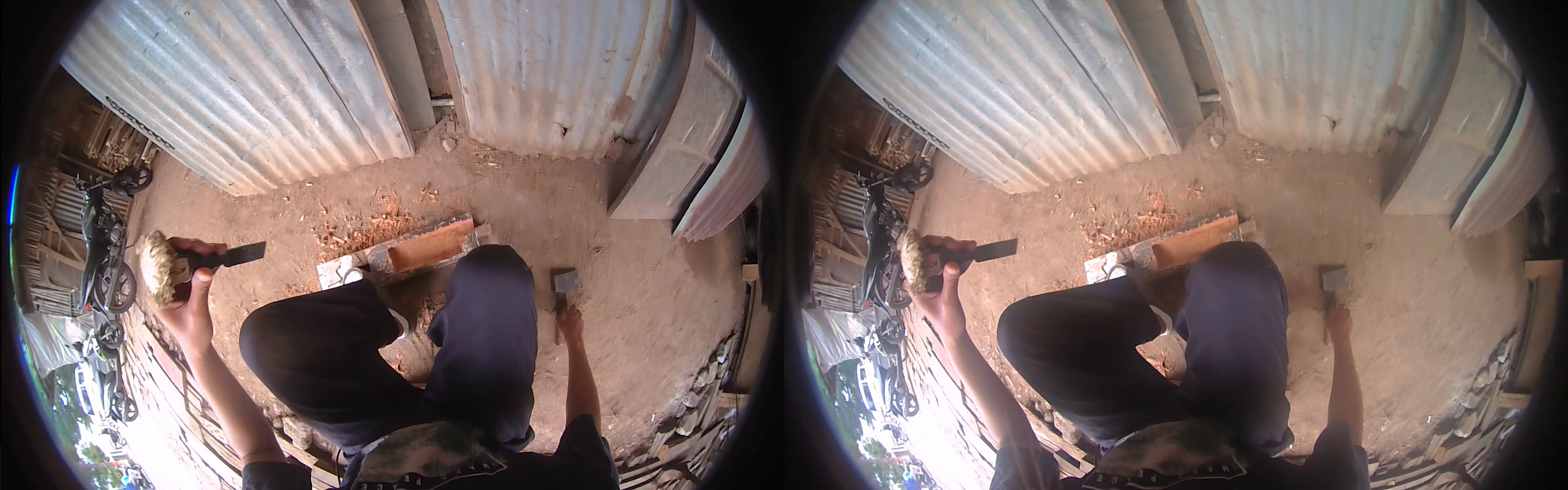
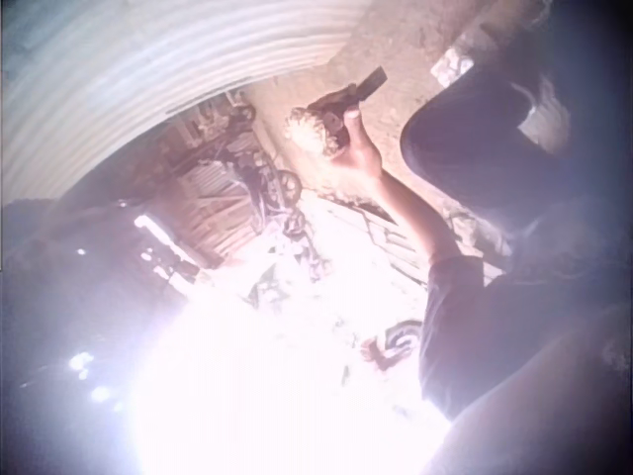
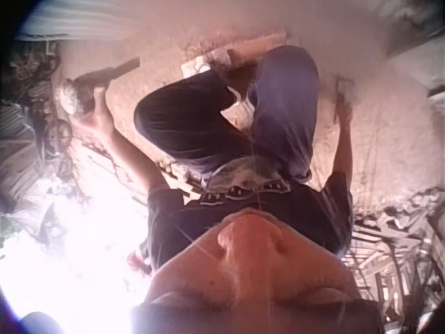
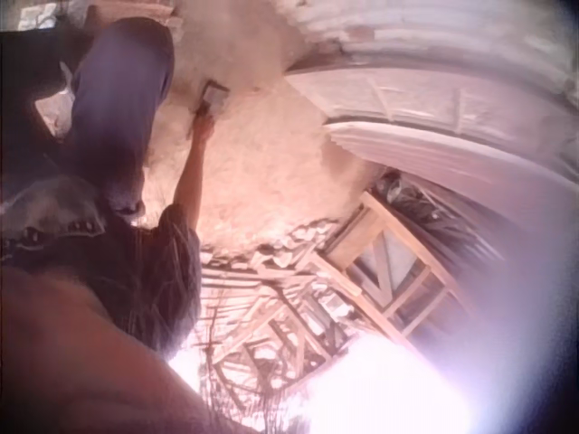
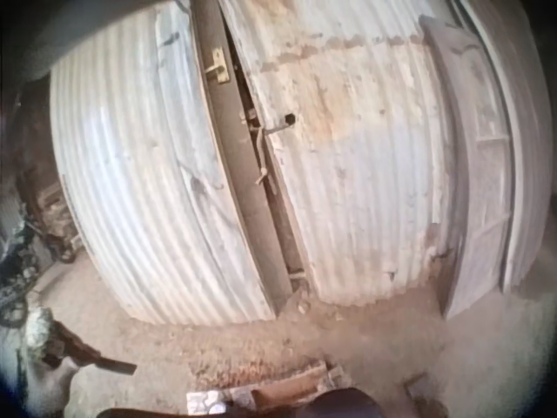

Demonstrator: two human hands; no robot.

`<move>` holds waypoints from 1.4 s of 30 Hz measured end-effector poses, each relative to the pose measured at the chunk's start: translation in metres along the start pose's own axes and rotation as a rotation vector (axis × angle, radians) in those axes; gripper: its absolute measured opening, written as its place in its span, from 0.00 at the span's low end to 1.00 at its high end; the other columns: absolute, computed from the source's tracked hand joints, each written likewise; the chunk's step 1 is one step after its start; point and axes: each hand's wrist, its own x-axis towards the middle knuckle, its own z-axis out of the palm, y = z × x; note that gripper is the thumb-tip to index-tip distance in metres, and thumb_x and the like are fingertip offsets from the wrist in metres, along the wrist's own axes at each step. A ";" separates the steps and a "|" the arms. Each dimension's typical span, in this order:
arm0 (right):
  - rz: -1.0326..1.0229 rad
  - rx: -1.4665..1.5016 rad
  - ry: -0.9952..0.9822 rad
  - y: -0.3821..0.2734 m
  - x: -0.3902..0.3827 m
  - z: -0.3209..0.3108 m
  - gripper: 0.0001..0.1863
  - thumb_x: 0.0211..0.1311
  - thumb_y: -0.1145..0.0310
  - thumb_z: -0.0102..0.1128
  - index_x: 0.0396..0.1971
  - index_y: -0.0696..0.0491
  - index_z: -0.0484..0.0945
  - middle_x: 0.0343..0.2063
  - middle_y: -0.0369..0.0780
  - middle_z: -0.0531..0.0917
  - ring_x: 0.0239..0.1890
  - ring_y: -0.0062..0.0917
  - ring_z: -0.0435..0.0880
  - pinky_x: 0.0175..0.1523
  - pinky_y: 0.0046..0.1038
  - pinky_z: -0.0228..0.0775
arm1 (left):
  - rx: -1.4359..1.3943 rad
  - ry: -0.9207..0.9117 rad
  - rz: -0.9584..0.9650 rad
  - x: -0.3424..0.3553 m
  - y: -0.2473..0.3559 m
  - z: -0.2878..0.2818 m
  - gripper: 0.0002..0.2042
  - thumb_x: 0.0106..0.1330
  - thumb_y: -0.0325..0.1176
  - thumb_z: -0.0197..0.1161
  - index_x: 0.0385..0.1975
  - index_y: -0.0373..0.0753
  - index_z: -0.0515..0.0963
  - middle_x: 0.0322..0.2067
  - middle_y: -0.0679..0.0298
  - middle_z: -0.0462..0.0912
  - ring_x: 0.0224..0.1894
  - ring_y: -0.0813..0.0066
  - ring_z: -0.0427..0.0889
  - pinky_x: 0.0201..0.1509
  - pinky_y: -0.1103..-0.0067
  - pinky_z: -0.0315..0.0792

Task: The person uses a small axe to carve a rectangular piece of wood placed on the ground. They repeatedly strike the wood to remove shavings and shape it.

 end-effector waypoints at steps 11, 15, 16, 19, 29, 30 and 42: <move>0.209 0.036 -0.235 -0.061 0.004 -0.041 0.26 0.51 0.52 0.73 0.38 0.61 0.79 0.36 0.56 0.85 0.49 0.45 0.85 0.54 0.44 0.77 | 0.032 -0.654 -0.107 0.033 -0.241 0.113 0.15 0.63 0.26 0.71 0.49 0.34 0.79 0.41 0.56 0.87 0.43 0.67 0.87 0.48 0.72 0.85; 0.134 0.137 -0.056 -0.097 -0.006 -0.038 0.29 0.51 0.50 0.74 0.37 0.61 0.76 0.36 0.58 0.84 0.45 0.52 0.84 0.49 0.46 0.75 | -0.128 -0.758 -0.309 -0.036 -0.352 0.163 0.21 0.63 0.21 0.68 0.56 0.33 0.74 0.50 0.57 0.82 0.54 0.68 0.81 0.58 0.74 0.78; 0.132 0.142 -0.029 -0.109 -0.008 -0.037 0.29 0.51 0.50 0.75 0.38 0.60 0.75 0.36 0.58 0.84 0.44 0.54 0.84 0.48 0.47 0.75 | -0.206 -0.744 -0.399 -0.043 -0.359 0.174 0.20 0.64 0.22 0.68 0.56 0.33 0.75 0.49 0.57 0.83 0.52 0.69 0.82 0.58 0.74 0.77; 0.117 0.108 0.026 -0.109 -0.011 -0.028 0.30 0.53 0.52 0.75 0.42 0.59 0.71 0.34 0.58 0.83 0.42 0.57 0.82 0.46 0.48 0.73 | -0.478 -0.634 -0.715 -0.087 -0.391 0.209 0.15 0.67 0.25 0.67 0.52 0.33 0.76 0.45 0.59 0.85 0.46 0.72 0.84 0.56 0.75 0.76; 0.157 0.031 0.127 -0.097 -0.007 -0.013 0.27 0.53 0.57 0.76 0.39 0.59 0.70 0.31 0.54 0.82 0.39 0.55 0.82 0.46 0.48 0.72 | -0.611 -0.346 -1.043 -0.120 -0.397 0.228 0.10 0.76 0.36 0.60 0.39 0.33 0.78 0.32 0.64 0.85 0.38 0.76 0.84 0.46 0.77 0.77; 0.154 0.025 0.133 -0.096 -0.006 -0.012 0.27 0.53 0.57 0.76 0.40 0.59 0.70 0.31 0.54 0.82 0.39 0.55 0.82 0.46 0.47 0.73 | -0.583 -0.350 -1.017 -0.120 -0.398 0.226 0.10 0.76 0.36 0.60 0.39 0.33 0.79 0.32 0.63 0.85 0.38 0.76 0.84 0.45 0.77 0.77; 0.184 -0.096 0.045 -0.125 0.012 -0.058 0.24 0.58 0.52 0.70 0.24 0.63 0.79 0.27 0.52 0.85 0.35 0.46 0.86 0.42 0.43 0.77 | -0.451 -0.430 -0.916 -0.147 -0.411 0.216 0.14 0.66 0.19 0.63 0.51 0.33 0.75 0.44 0.60 0.84 0.48 0.71 0.84 0.54 0.74 0.78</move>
